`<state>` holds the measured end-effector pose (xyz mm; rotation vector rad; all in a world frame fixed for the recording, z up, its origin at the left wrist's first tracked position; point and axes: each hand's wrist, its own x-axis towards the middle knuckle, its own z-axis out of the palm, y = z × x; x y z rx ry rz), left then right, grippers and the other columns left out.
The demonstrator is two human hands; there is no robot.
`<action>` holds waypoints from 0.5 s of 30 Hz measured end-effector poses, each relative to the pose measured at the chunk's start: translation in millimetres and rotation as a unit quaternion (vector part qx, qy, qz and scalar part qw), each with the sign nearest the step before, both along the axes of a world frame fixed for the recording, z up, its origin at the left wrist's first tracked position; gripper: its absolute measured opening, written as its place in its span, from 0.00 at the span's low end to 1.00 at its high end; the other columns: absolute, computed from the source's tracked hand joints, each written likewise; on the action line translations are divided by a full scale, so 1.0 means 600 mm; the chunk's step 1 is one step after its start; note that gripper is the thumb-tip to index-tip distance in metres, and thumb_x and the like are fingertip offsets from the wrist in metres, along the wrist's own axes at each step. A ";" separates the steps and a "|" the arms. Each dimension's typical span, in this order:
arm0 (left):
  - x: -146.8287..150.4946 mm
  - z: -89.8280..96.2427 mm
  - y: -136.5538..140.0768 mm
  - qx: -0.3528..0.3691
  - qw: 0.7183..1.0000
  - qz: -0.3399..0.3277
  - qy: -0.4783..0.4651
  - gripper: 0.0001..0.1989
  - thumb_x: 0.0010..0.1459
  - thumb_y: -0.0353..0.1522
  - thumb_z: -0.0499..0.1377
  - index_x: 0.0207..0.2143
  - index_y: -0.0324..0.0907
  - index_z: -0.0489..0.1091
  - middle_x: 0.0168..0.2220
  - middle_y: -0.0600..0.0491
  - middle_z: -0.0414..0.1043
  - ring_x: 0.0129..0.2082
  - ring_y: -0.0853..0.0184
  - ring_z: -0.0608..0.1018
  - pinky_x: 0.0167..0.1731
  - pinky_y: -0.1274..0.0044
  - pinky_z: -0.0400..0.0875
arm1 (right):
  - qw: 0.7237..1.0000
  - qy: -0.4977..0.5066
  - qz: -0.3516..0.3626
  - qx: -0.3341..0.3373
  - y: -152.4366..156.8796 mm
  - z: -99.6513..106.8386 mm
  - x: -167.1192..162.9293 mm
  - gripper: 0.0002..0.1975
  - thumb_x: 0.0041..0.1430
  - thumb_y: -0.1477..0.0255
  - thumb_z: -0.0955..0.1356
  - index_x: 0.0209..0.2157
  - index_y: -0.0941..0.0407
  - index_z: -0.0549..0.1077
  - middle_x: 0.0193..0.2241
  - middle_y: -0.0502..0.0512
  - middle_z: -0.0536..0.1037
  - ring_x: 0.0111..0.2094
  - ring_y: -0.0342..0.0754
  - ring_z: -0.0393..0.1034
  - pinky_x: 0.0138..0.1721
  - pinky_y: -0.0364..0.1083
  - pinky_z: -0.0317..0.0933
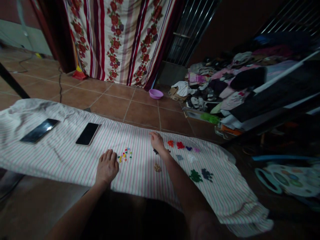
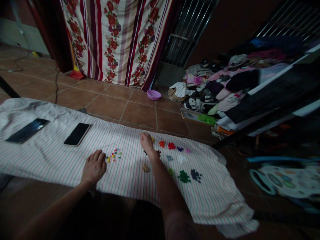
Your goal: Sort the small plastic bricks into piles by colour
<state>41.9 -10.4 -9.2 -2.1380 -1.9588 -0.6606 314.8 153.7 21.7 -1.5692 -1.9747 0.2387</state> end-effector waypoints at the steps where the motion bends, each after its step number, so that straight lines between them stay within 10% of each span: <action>1: 0.000 0.001 0.000 -0.004 1.000 0.000 0.000 0.15 0.60 0.30 0.50 0.47 0.38 0.71 0.54 0.38 0.72 0.58 0.52 0.70 0.55 0.61 0.63 | 1.000 0.016 0.024 -0.001 -0.009 0.000 -0.020 0.19 0.57 0.84 0.61 0.41 0.55 0.79 0.41 0.57 0.79 0.45 0.48 0.72 0.52 0.47 0.64; 9: 0.001 0.008 -0.003 -0.016 1.000 -0.003 -0.016 0.15 0.60 0.30 0.50 0.47 0.39 0.71 0.55 0.38 0.71 0.58 0.52 0.70 0.56 0.61 0.63 | 0.978 0.088 0.181 -0.062 -0.138 -0.023 -0.158 0.09 0.59 0.76 0.67 0.40 0.51 0.78 0.38 0.50 0.74 0.34 0.42 0.72 0.40 0.42 0.68; 15: 0.003 0.013 -0.004 -0.023 1.000 -0.002 -0.012 0.14 0.61 0.30 0.49 0.45 0.38 0.71 0.55 0.39 0.71 0.58 0.53 0.70 0.56 0.63 0.62 | 0.985 0.061 0.159 -0.026 -0.208 -0.060 -0.180 0.11 0.63 0.72 0.67 0.46 0.51 0.77 0.40 0.55 0.75 0.43 0.49 0.72 0.46 0.47 0.68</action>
